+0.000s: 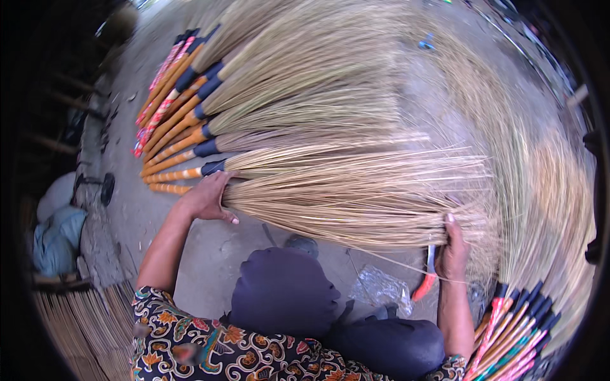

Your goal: The person sits on the floor and trims the bristles of handmade brooms using a large knife and a wooden block. They repeatedly align the broom heads, cut the bristles to an even length, and place the finished brooms aside.

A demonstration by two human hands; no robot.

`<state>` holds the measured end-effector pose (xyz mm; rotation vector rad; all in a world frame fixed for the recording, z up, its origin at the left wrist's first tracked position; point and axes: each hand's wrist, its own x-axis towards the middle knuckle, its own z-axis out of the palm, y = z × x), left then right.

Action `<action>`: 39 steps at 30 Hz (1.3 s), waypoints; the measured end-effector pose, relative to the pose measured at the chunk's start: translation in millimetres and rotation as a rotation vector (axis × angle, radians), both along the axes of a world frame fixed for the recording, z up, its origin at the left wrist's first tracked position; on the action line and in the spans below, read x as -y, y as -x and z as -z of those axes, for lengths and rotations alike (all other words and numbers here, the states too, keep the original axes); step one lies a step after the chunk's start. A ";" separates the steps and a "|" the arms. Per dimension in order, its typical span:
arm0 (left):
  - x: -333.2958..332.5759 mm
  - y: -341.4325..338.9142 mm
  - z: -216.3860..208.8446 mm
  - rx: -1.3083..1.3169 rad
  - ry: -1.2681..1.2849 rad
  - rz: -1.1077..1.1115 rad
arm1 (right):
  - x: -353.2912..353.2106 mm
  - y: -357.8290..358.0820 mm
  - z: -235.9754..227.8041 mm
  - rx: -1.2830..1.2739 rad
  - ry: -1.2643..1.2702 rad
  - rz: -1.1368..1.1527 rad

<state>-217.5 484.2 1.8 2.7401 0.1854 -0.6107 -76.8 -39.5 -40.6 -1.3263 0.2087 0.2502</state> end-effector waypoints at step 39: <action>-259.8 -235.0 80.1 0.649 -0.026 -0.707 | 249.2 79.5 90.7 -0.111 1.465 0.124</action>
